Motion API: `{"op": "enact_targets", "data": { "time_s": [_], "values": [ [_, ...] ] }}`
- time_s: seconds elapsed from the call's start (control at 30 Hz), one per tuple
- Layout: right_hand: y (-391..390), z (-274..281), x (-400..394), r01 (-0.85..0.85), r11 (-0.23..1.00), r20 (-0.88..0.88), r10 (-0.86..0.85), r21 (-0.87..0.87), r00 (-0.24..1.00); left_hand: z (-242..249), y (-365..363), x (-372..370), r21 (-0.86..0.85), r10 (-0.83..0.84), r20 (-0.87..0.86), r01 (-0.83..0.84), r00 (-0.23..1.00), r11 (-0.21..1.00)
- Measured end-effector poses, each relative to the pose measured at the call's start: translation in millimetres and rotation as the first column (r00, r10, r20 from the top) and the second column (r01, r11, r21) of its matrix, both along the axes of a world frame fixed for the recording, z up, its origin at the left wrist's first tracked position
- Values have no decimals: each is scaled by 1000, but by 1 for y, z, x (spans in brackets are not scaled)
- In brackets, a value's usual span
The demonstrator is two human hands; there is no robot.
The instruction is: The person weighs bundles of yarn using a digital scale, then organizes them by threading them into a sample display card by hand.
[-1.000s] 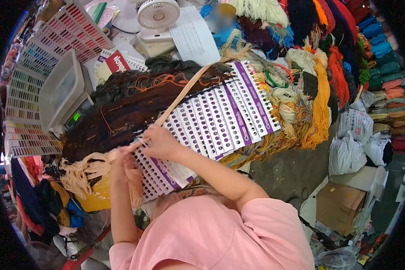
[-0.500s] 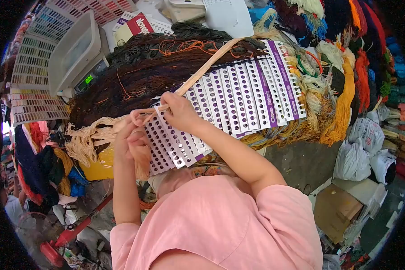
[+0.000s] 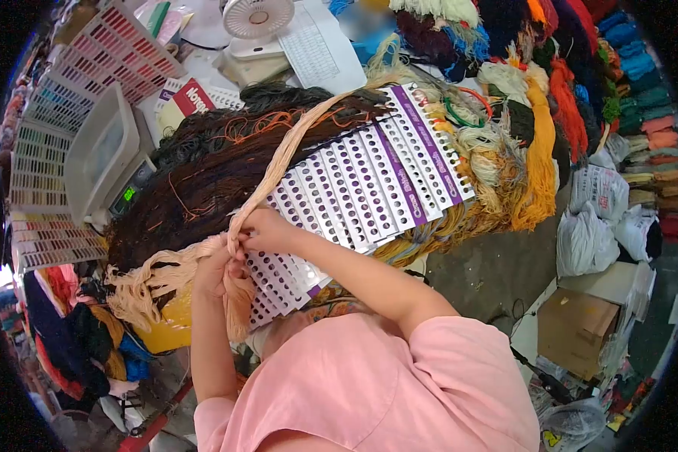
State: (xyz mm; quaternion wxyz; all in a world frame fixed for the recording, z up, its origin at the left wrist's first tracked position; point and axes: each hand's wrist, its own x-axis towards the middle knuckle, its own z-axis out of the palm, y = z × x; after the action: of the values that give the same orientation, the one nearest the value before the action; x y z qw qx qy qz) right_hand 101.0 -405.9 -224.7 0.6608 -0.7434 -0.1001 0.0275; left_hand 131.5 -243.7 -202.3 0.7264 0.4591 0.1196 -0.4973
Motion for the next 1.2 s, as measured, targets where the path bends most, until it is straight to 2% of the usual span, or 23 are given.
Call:
{"op": "enact_targets", "data": {
  "time_s": [0.1, 0.13, 0.17, 0.2, 0.23, 0.3, 0.37, 0.4, 0.47, 0.5, 0.57, 0.6, 0.67, 0.7, 0.77, 0.8, 0.83, 0.9, 1.0, 1.03, 1.1, 1.13, 1.2],
  "values": [
    [2, -8, 1, 60, 996, 24, -59, -64, 998, 7, -4, 2, 175, 39, 50, -47, 998, 983],
    [2, -12, 0, 56, 998, -30, -56, -13, 998, 7, -3, 3, 216, 31, 79, -48, 996, 975],
    [1, -8, -1, 43, 981, -154, -13, 191, 988, 7, 0, 4, 227, 156, -11, -149, 988, 962],
    [0, -10, 0, 26, 964, -200, 28, 265, 979, 9, 8, 7, 188, 155, -18, -149, 988, 971],
    [-1, -11, 1, 26, 964, -200, 29, 266, 979, 14, 21, 11, 149, 153, -23, -148, 988, 978],
    [-4, -11, 2, 6, 936, -257, 90, 351, 962, 27, 58, 17, 243, 321, -7, -309, 947, 919],
    [-5, -6, 1, -80, 981, -249, 124, 180, 961, 35, 116, 22, 293, 506, 156, -529, 848, 796],
    [-3, -8, 2, -78, 993, -168, 92, 92, 981, 41, 144, 25, 214, 601, 178, -627, 779, 749],
    [-2, -4, 3, -71, 997, -143, 72, 11, 987, 45, 185, 29, -300, 590, -99, -589, 802, 750],
    [-1, -3, 4, -64, 995, -114, 55, -77, 992, 46, 190, 30, -189, 778, -38, -769, 627, 610],
    [3, -14, 3, -27, 999, -124, 22, -39, 992, 47, 190, 28, 66, 858, 295, -904, 421, 421],
    [3, -14, 4, -22, 998, -93, 16, -59, 996, 44, 180, 26, 217, 737, 513, -897, 440, 385],
    [6, -19, 4, 35, 984, 130, -12, -177, 991, 35, 138, 14, 342, 525, 619, -803, 584, 489],
    [8, -24, 5, 68, 971, 242, -12, -227, 970, 33, 105, 0, 364, 471, 570, -721, 673, 589],
    [9, -21, 4, 50, 992, 132, -35, -116, 991, 43, 30, -24, 416, 248, 539, -510, 805, 753],
    [10, -23, 4, 67, 997, 97, -62, -43, 993, 30, 20, -22, 429, 73, 586, -386, 807, 817],
    [8, -10, 1, 53, 996, -128, -44, 73, 991, 18, 9, -19, 439, -88, 638, -267, 765, 858],
    [9, -15, 3, 113, 960, -155, -75, 257, 985, -30, 7, -10, 444, -217, 657, -138, 722, 885],
    [9, -6, 1, 216, 974, -178, -200, 74, 964, -26, 17, 5, 400, -186, 501, -36, 845, 916],
    [9, -9, 0, 222, 974, -222, -206, 50, 953, -17, 25, 4, 415, -104, 429, -94, 897, 905],
    [15, -6, -1, 195, 952, 10, -199, -236, 980, 12, 46, 6, 501, 81, 307, -233, 948, 833],
    [18, -27, 2, 231, 916, 214, -166, -327, 963, 20, 71, 7, 491, 139, 282, -267, 949, 829],
    [20, -27, 2, 333, 849, 329, -202, -410, 922, 36, 120, 10, 451, 232, 282, -342, 931, 824]
  ]
}}
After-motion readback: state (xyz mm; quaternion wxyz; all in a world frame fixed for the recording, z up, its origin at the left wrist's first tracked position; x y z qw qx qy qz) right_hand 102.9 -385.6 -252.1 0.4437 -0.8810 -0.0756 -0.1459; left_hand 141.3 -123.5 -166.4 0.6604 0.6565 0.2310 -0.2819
